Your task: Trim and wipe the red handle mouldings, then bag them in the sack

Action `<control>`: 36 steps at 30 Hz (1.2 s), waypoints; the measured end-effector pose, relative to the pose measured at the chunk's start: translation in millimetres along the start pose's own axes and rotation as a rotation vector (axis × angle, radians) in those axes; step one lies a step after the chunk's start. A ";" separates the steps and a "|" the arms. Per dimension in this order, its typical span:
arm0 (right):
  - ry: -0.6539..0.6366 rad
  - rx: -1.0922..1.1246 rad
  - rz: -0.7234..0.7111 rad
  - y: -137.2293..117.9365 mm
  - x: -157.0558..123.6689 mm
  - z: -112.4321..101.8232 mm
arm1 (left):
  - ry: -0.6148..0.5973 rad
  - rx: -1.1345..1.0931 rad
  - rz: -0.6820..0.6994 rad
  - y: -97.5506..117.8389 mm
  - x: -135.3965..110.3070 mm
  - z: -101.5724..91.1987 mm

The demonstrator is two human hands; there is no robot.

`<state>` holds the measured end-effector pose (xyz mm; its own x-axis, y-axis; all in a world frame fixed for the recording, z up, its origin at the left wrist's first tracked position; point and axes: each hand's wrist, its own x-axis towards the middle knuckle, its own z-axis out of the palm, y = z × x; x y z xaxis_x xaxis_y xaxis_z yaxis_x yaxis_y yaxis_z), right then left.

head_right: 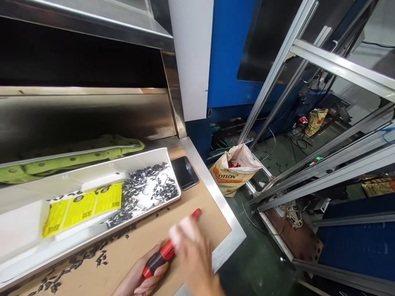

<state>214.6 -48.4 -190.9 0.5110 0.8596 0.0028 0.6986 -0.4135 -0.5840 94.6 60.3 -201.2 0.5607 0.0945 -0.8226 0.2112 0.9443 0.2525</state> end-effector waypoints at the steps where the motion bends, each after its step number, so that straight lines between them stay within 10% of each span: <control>1: -0.016 0.024 -0.056 -0.5 -4.4 1.1 | 0.006 0.014 0.017 -0.3 0.1 0.2; 26: -0.097 -0.077 -0.042 21.5 -15.7 -22.1 | 0.080 1.017 0.663 -21.0 -5.1 4.9; 36: -0.118 -0.113 -0.106 25.9 -29.5 -26.3 | 0.226 1.246 0.584 -22.3 -8.1 6.3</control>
<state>230.8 -92.4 -184.8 0.3737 0.9267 -0.0393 0.8009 -0.3437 -0.4904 90.4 36.5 -196.9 0.6990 0.5342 -0.4755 0.6265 -0.1368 0.7673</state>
